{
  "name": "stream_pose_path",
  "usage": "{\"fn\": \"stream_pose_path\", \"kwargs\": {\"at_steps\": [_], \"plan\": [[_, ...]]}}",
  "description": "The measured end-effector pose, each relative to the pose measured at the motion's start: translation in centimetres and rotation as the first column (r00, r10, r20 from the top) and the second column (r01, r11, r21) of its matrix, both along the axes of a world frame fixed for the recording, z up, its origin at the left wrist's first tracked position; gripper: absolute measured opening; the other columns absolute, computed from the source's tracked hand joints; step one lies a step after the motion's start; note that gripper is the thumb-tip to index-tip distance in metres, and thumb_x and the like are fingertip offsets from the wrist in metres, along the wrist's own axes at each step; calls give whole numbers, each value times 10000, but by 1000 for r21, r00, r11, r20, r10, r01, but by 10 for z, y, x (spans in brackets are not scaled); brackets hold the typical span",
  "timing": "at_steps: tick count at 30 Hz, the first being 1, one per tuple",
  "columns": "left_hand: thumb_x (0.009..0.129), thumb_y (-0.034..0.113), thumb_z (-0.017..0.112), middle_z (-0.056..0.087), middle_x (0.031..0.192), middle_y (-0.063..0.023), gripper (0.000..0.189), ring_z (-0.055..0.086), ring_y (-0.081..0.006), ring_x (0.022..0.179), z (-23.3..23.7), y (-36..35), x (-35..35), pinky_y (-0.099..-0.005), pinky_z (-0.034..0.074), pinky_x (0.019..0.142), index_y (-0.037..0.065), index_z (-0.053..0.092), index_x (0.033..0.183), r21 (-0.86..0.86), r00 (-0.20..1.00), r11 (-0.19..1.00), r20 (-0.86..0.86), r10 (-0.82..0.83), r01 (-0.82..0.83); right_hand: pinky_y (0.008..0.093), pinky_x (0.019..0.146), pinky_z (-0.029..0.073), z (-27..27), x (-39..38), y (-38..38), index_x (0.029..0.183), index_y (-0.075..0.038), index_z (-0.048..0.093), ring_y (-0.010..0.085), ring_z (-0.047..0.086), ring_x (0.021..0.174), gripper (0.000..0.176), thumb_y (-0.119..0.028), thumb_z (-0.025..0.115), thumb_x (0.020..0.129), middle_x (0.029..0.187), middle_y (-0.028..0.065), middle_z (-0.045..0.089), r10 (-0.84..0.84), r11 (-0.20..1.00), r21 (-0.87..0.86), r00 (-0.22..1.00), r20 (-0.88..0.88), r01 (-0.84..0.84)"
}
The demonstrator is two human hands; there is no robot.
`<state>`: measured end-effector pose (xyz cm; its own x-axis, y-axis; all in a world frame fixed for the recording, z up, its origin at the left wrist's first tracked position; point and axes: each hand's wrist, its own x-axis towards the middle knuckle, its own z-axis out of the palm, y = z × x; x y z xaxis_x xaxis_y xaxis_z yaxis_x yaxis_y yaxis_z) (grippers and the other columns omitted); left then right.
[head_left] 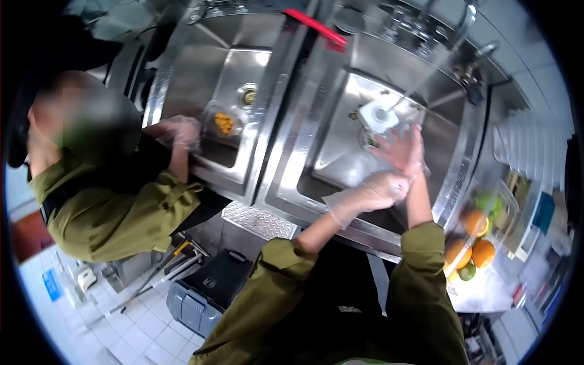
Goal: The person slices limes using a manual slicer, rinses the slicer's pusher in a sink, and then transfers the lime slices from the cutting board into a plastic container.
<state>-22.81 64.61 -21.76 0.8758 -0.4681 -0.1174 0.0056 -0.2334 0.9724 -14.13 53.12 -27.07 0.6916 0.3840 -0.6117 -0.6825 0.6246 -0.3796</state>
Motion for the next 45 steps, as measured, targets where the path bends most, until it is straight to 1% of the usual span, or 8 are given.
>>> {"fn": "stream_pose_path", "kwargs": {"at_steps": [2,4,10,19,31,34,40,45], "plan": [[805,8,566,565,714,-36,58,533,-143,678,0,-4,-1,-291,440,640,59,576,779,-40,975,999,-222,8,-17,750,963,212,-1,-5,1,1476,-257,127,486,171,1357,945,-672,576,756,1538,33,113,-43,999,25,999,-10,43],[768,-103,542,549,767,-6,157,508,-100,708,-8,-7,-2,-261,429,646,48,582,783,-646,763,661,-624,-168,-382,761,959,201,-12,-8,2,1413,-242,284,486,185,1349,831,-639,602,756,1489,28,223,-106,992,71,994,-5,106],[820,76,574,612,786,-120,31,599,-251,702,-24,-12,-8,-362,474,637,54,556,805,-152,990,988,131,53,-33,677,1066,168,-17,-7,-12,1143,-85,612,423,331,1309,526,-501,589,822,1221,60,595,-129,933,347,988,89,91],[699,408,718,596,1000,-133,428,570,-315,993,17,-8,-9,-425,471,842,78,620,953,413,942,880,-127,312,-236,709,1045,144,30,7,8,1445,-44,173,393,197,1389,680,-468,354,945,1509,37,196,-418,905,67,907,-46,421],[810,188,581,663,899,-142,194,633,-337,875,-9,-5,2,-416,504,780,52,674,913,104,931,928,-32,363,-358,709,1034,157,17,12,8,1421,-120,334,363,224,1364,606,-460,407,925,1501,-51,262,-395,913,116,919,-3,392],[804,159,581,659,909,-150,191,634,-336,871,-10,-2,10,-400,503,778,54,674,932,-176,897,894,-250,365,-412,702,1022,193,-55,27,-25,1368,-190,437,337,236,1349,530,-454,444,909,1472,-94,317,-97,802,523,800,592,-289],[803,149,615,629,856,-162,153,630,-327,782,-30,-7,11,-365,506,715,28,630,895,-136,877,889,153,455,-437,701,966,224,-46,-2,-3,1441,-372,275,302,67,1414,660,-500,510,838,1546,-151,116,-47,998,-29,949,312,60],[880,67,592,622,923,-21,124,580,-120,864,-33,-5,4,-277,482,770,25,626,991,-459,842,717,-408,355,-524,729,907,307,-24,-8,18,1455,-384,179,341,52,1411,721,-479,533,834,1554,-125,48,16,987,-157,964,267,27]]}}
